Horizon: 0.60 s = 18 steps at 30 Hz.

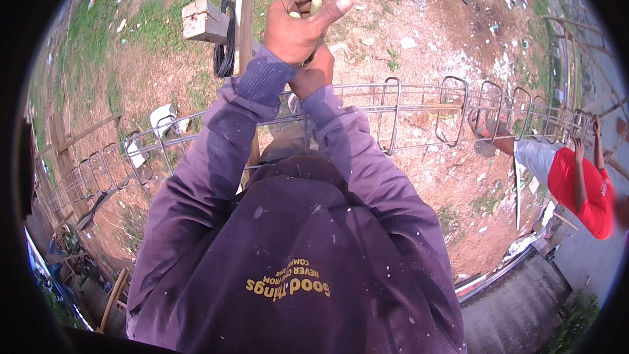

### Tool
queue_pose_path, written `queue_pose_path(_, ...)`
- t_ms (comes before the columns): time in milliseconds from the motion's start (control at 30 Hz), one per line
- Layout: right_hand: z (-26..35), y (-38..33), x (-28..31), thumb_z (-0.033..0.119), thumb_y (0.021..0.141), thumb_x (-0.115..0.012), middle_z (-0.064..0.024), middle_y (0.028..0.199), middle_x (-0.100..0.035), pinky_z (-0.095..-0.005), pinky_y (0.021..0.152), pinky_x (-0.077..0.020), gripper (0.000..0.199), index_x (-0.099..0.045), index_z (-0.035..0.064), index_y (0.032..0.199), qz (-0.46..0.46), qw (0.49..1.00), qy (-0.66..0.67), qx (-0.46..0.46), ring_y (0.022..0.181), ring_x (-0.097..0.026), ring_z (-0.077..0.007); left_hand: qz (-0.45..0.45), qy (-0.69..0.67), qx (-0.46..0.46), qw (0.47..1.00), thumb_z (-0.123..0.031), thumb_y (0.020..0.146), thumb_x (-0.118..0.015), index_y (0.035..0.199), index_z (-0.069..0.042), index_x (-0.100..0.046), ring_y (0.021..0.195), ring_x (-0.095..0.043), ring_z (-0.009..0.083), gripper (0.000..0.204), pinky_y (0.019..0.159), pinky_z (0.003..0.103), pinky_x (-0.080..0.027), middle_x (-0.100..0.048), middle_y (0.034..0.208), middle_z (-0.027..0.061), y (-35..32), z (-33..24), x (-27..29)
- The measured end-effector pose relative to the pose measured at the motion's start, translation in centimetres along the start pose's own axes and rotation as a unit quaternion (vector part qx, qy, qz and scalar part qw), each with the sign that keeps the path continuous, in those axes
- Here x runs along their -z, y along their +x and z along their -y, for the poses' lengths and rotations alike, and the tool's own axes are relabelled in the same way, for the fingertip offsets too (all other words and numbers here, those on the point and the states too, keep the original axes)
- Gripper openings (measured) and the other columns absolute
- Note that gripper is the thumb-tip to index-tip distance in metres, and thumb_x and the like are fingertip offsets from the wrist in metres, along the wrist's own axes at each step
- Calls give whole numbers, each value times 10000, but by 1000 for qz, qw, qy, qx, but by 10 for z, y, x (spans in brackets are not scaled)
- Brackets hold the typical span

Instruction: The person uses pliers to twist wire ties around the intersections of a metal rebar cage, securing the grid structure. A coworker assists by holding the cage steady. The person repeatedly positions the wire and twists it to fasten the rebar bars together.

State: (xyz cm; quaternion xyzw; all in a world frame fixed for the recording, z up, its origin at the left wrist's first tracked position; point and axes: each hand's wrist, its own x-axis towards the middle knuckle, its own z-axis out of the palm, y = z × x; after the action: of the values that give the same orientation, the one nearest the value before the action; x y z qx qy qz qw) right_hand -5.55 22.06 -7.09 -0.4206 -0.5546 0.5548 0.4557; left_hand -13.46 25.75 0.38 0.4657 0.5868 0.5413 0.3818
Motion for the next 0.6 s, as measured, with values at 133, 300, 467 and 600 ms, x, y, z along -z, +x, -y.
queue_pose_path(133,0,48,48,136,728,-855,-63,920,-697,-290,751,-538,364,-639,-2,987,347,909,136,-184,846,-674,-170,346,-193,35,918,-315,824,-804,843,-17,-711,632,-601,86,313,574,246,-507,-639,685,26,32,16,26)
queue_pose_path(300,-13,5,58,158,795,-810,-103,1067,-682,-314,843,-548,392,-647,2,1116,235,961,4,-149,1012,-655,-196,426,-154,21,891,-281,820,-799,870,-40,-708,561,-563,58,262,506,228,-446,-620,676,7,-5,-10,10)
queue_pose_path(467,-4,-82,65,161,794,-813,-101,1097,-671,-328,877,-531,422,-634,13,1146,137,989,23,44,1047,-636,-195,510,0,-180,841,-325,783,-784,851,-103,-703,677,-649,200,245,631,351,-469,-658,713,55,-83,-34,-6)
queue_pose_path(600,-16,-56,54,164,793,-815,-100,1121,-662,-340,904,-517,447,-623,21,1170,75,995,59,-34,1076,-622,-195,419,-118,-40,899,-246,722,-849,892,-54,-683,731,-623,135,306,668,298,-485,-646,758,10,-48,-13,-2)
